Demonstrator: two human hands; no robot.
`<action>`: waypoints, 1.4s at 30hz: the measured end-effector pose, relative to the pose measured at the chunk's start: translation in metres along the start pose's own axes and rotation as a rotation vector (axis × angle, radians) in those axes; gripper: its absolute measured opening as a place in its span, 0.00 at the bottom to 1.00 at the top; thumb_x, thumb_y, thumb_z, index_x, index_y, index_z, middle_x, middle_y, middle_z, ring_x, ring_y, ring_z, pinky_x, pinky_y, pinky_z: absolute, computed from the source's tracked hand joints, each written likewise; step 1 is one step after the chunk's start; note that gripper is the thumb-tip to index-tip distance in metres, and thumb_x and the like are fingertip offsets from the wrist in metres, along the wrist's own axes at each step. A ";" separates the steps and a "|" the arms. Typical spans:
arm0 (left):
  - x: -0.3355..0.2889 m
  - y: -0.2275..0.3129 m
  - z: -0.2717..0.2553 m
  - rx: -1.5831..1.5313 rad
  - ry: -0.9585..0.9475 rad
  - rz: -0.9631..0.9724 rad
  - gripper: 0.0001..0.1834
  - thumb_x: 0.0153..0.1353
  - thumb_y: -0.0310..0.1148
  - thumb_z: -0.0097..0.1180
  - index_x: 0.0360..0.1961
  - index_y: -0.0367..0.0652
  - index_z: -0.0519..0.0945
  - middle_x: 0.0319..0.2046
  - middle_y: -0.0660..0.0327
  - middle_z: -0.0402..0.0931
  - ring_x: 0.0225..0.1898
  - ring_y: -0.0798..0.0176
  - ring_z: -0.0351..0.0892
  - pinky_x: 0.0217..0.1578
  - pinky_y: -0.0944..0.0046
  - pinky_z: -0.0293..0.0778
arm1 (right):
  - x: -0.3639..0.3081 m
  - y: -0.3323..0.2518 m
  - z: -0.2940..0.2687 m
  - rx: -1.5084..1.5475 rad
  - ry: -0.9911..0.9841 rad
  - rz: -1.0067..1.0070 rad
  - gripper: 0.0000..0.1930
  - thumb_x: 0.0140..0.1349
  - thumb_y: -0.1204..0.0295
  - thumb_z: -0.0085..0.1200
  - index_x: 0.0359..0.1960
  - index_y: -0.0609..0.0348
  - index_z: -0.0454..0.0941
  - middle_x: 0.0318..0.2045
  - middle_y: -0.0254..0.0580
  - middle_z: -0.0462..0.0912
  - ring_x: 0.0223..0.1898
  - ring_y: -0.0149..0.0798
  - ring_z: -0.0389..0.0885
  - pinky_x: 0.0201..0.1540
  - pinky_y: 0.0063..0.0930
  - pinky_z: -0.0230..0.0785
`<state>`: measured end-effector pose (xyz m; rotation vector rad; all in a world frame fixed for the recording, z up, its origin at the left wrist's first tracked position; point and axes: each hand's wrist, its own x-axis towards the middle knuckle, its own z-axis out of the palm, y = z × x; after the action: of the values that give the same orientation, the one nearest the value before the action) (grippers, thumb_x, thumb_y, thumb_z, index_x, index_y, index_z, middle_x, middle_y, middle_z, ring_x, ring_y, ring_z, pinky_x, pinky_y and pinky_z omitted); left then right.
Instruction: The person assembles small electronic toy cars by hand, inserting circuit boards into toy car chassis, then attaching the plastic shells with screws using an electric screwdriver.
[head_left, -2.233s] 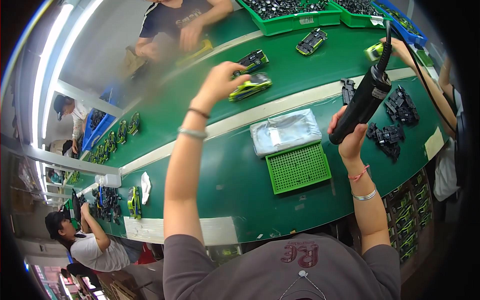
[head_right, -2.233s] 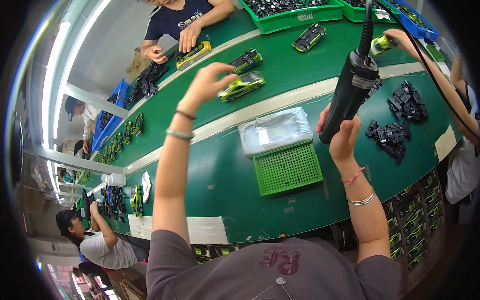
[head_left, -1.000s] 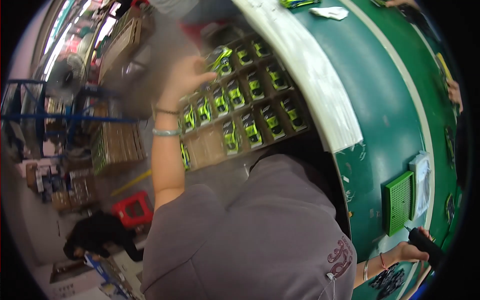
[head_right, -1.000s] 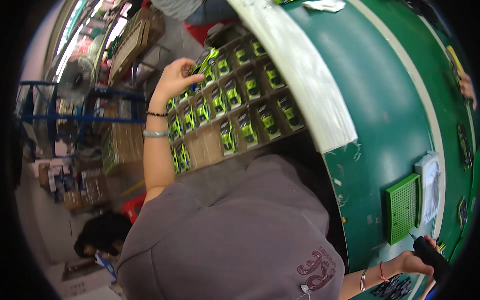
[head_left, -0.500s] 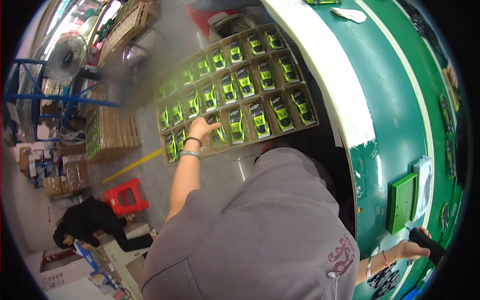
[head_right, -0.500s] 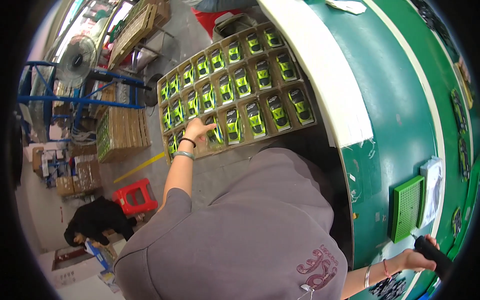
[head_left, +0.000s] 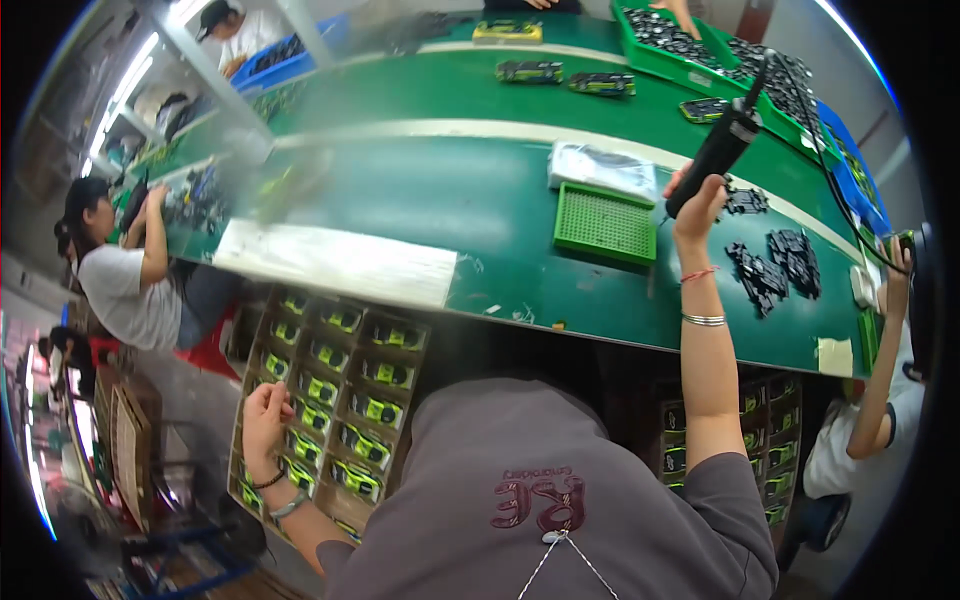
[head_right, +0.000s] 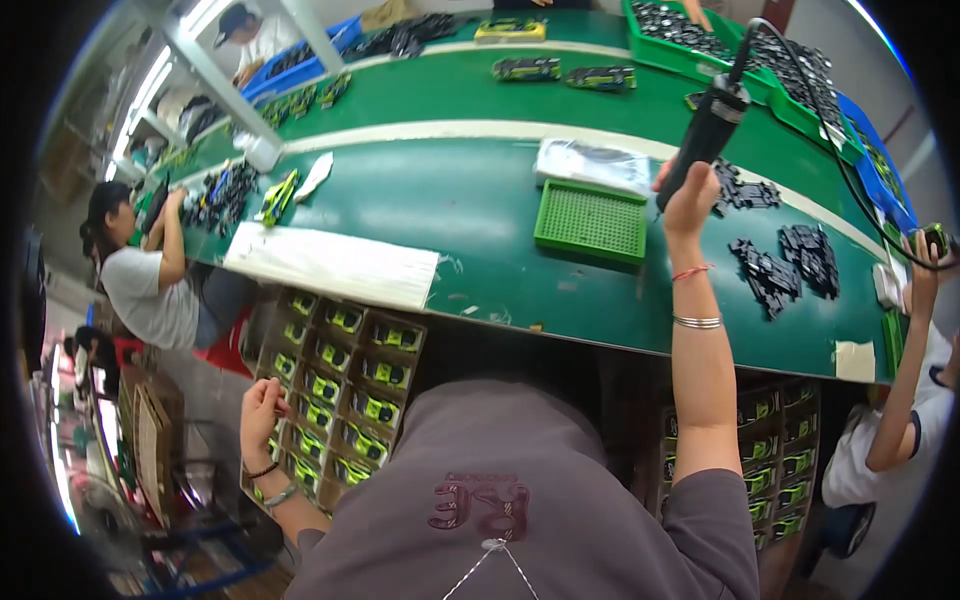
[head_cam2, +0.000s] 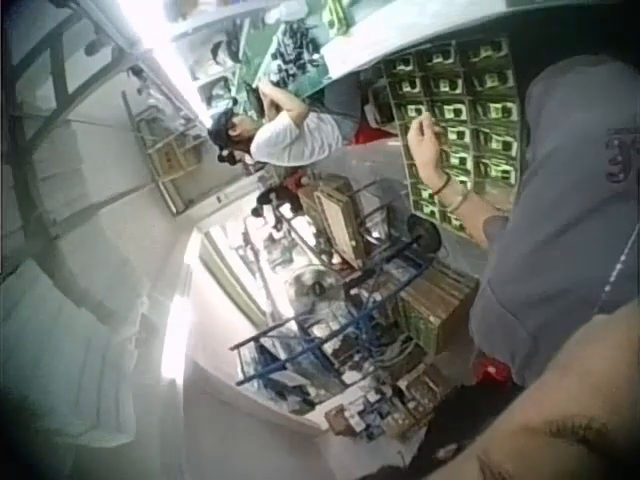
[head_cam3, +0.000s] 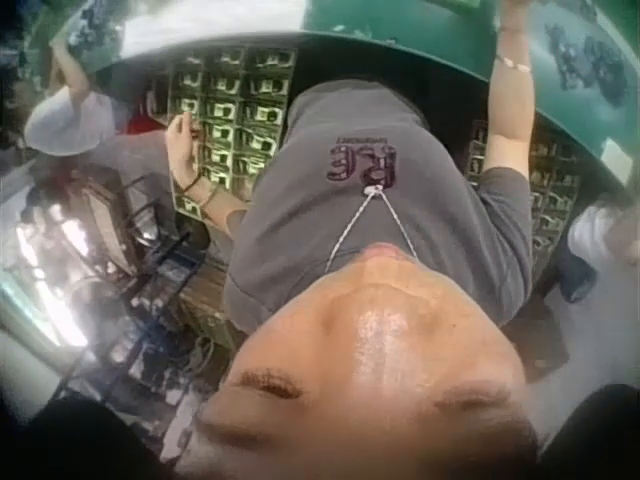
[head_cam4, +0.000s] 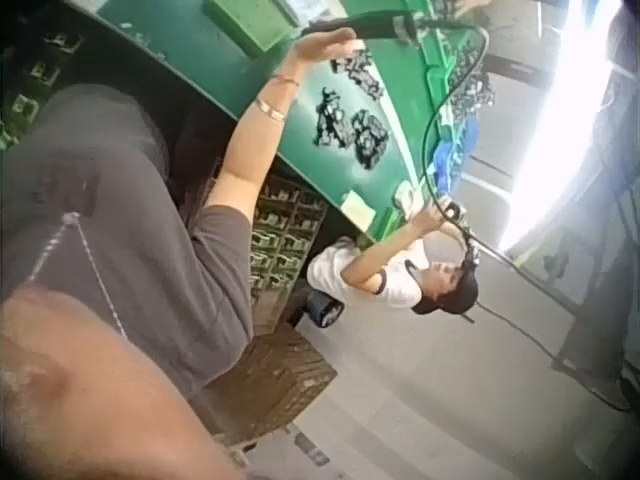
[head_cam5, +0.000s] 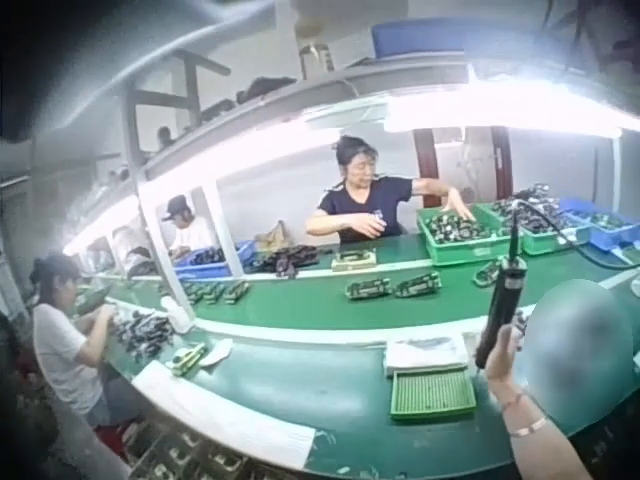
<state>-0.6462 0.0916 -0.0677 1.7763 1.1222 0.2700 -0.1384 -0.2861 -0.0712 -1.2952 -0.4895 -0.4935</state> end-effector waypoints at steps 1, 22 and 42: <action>0.003 0.023 0.002 -0.028 -0.067 0.180 0.12 0.64 0.37 0.49 0.28 0.40 0.72 0.19 0.68 0.71 0.22 0.77 0.69 0.24 0.76 0.66 | 0.000 0.002 -0.002 0.042 0.011 0.002 0.37 0.57 0.35 0.34 0.24 0.64 0.68 0.14 0.38 0.71 0.14 0.29 0.71 0.18 0.20 0.62; 0.238 0.416 0.447 0.480 -0.444 1.562 0.19 0.50 0.33 0.60 0.42 0.40 0.69 0.42 0.51 0.70 0.50 0.48 0.66 0.52 0.56 0.64 | -0.005 -0.012 -0.001 0.094 0.049 0.139 0.39 0.51 0.32 0.40 0.25 0.65 0.68 0.15 0.38 0.70 0.16 0.28 0.71 0.20 0.20 0.63; 0.159 0.375 0.383 0.296 -0.785 1.535 0.21 0.48 0.35 0.61 0.44 0.43 0.73 0.38 0.52 0.72 0.39 0.50 0.73 0.39 0.58 0.71 | 0.000 -0.006 -0.004 0.101 0.048 0.169 0.40 0.51 0.30 0.38 0.27 0.65 0.68 0.15 0.39 0.70 0.17 0.28 0.70 0.20 0.20 0.61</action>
<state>-0.1116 -0.0538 0.0032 2.3370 -0.9281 0.2364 -0.1416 -0.2914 -0.0677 -1.2126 -0.3569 -0.3538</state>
